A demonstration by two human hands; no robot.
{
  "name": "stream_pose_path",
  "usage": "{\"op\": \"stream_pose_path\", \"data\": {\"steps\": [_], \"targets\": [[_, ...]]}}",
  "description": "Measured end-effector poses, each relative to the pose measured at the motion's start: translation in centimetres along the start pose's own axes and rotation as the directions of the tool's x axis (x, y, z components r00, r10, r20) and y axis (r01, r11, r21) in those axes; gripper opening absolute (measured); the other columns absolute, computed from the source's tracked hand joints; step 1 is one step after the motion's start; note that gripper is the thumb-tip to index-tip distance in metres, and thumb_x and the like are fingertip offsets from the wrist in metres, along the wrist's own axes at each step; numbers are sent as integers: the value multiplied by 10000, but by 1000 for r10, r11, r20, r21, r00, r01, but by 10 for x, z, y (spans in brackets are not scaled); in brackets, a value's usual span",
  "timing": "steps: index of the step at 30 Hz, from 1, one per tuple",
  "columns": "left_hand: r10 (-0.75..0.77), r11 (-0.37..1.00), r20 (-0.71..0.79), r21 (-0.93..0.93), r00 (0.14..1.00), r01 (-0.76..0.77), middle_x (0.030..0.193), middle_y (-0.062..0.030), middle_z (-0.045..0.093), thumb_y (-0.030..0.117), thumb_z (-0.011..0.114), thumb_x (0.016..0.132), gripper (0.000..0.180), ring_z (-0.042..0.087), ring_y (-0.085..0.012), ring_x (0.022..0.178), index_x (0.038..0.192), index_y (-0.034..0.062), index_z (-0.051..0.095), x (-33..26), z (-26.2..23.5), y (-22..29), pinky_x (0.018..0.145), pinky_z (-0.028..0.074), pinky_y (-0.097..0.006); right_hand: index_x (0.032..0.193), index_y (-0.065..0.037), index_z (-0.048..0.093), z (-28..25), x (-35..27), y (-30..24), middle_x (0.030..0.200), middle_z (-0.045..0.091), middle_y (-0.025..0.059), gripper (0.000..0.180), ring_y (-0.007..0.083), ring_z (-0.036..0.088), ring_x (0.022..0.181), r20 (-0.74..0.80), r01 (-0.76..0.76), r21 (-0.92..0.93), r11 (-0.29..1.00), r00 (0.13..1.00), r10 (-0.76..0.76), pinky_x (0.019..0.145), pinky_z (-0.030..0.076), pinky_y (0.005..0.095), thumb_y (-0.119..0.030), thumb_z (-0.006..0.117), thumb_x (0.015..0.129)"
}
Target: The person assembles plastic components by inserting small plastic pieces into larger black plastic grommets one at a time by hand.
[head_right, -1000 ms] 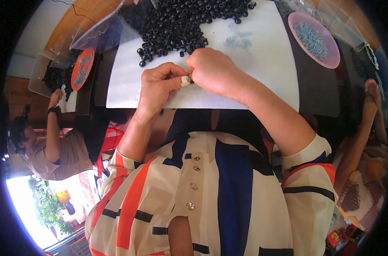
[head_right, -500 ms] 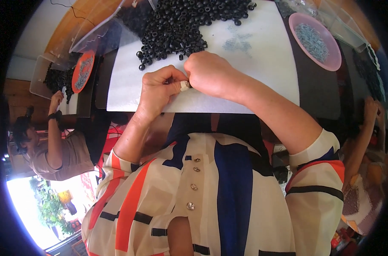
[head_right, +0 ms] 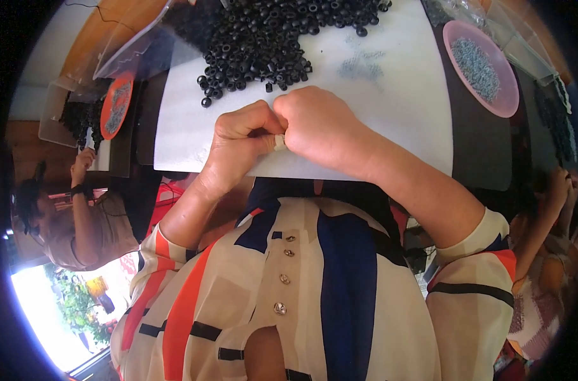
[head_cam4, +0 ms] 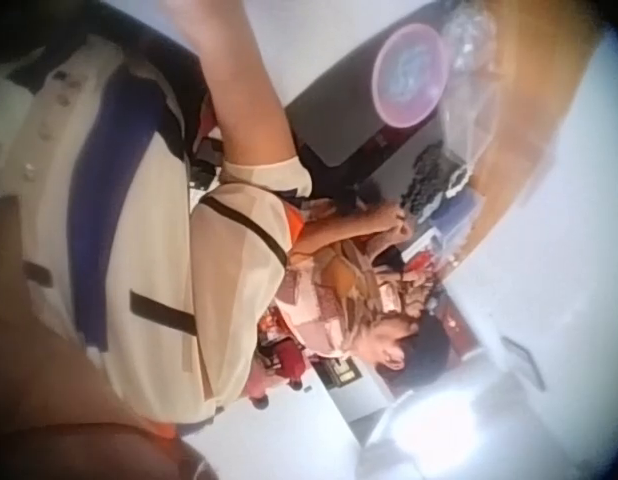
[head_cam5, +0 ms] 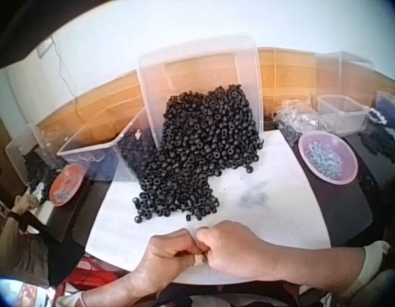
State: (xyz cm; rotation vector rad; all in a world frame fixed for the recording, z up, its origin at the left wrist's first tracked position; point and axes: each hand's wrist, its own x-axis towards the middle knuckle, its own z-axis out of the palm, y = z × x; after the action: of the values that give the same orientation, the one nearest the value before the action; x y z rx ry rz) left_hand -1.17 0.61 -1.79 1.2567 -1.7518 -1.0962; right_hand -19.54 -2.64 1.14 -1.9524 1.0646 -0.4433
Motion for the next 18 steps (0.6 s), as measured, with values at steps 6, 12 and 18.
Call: {"op": "stream_pose_path", "data": {"steps": [6, 12, 18], "targets": [[-86, 996, -26, -8, 996, 86, 797, -38, 635, -73, 747, 746, 127, 577, -108, 732, 817, -11, 663, 3, -4, 0, 680, 485, -264, 771, 37, 603, 0, 5, 6, 748, 645, 184, 68, 311, 607, 687, -14, 5, 69, 998, 1000, -4, 618, 468, 424, 12, 552, 734], [-140, 990, 11, -26, 990, 140, 788, -21, 619, -58, 762, 752, 131, 560, -94, 731, 813, -10, 657, 3, -7, 4, 679, 479, -262, 780, 39, 570, -6, 8, 8, 704, 635, 108, 31, 151, 572, 571, 107, -66, 173, 983, 993, 48, 507, 454, 306, 40, 539, 776], [-74, 997, 11, -36, 997, 74, 800, -32, 618, -79, 744, 748, 137, 560, -110, 730, 824, -8, 655, 2, -5, 0, 678, 478, -266, 771, 40, 599, -1, 5, 4, 759, 650, 179, 58, 304, 606, 694, 52, -2, 73, 997, 999, -2, 618, 470, 419, 19, 556, 739]]}}
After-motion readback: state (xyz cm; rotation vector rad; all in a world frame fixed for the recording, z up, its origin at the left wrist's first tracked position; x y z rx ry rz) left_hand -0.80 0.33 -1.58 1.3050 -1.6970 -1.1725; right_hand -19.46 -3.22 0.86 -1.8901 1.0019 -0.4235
